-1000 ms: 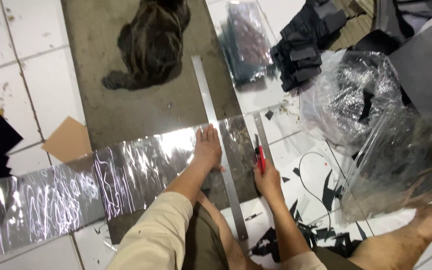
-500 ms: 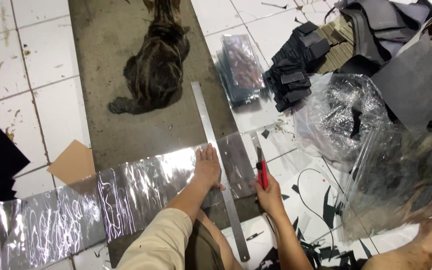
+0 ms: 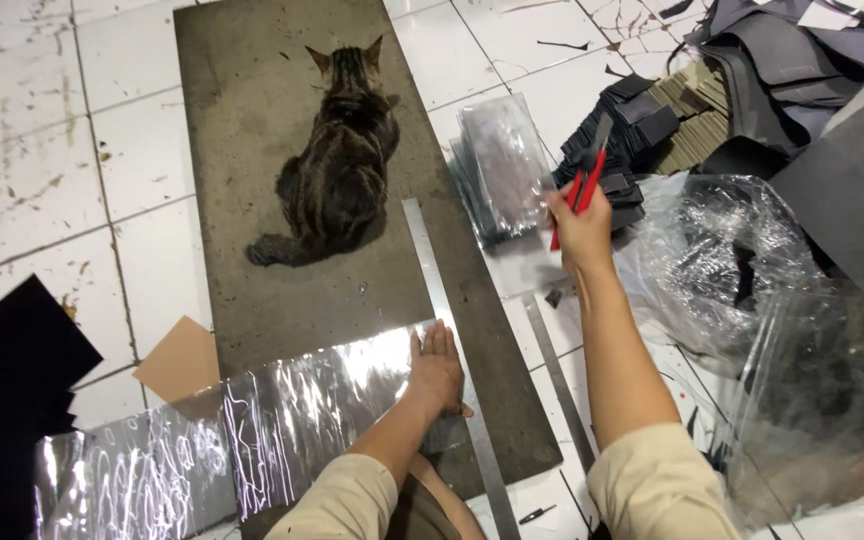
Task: Cutting clear plastic film into smaller pieces using a ruler and a utility knife
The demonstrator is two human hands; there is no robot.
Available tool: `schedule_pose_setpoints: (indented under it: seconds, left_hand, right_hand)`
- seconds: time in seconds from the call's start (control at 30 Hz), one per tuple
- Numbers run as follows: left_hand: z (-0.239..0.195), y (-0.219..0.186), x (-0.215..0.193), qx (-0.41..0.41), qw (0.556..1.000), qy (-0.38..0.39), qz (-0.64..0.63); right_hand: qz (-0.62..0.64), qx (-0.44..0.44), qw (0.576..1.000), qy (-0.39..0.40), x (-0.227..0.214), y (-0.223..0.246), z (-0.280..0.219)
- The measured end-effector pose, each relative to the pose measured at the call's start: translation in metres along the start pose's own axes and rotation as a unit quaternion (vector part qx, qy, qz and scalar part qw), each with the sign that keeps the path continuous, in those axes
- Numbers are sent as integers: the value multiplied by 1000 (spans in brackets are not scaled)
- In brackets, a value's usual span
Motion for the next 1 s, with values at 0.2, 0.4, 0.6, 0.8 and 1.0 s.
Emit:
schedule_pose_setpoints:
  seconds: [0.2, 0.4, 0.6, 0.8, 1.0]
  left_hand:
    - [-8, -2, -13, 1, 1000, 14, 1]
    - [-12, -3, -20, -1, 1000, 30, -9]
    - [-14, 1, -17, -1, 999, 28, -25]
    - [-15, 16, 6, 41, 995, -39, -77]
    - [48, 21, 75, 94, 979, -158, -89]
  right_hand:
    - [-8, 50, 999, -3, 9, -109, 99]
    - [-339, 46, 938, 52, -9, -118, 102]
    - [-376, -35, 924, 56, -55, -53, -18]
    - [-475, 119, 869, 70, -179, -88, -212]
    - [-579, 55, 812, 52, -258, -139, -280]
Point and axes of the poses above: each hand's wrist, its own z-axis towards the middle knuckle, its own x-axis out of the palm, y = z × x, the point moved 2 cm from there along z, towards the middle knuckle
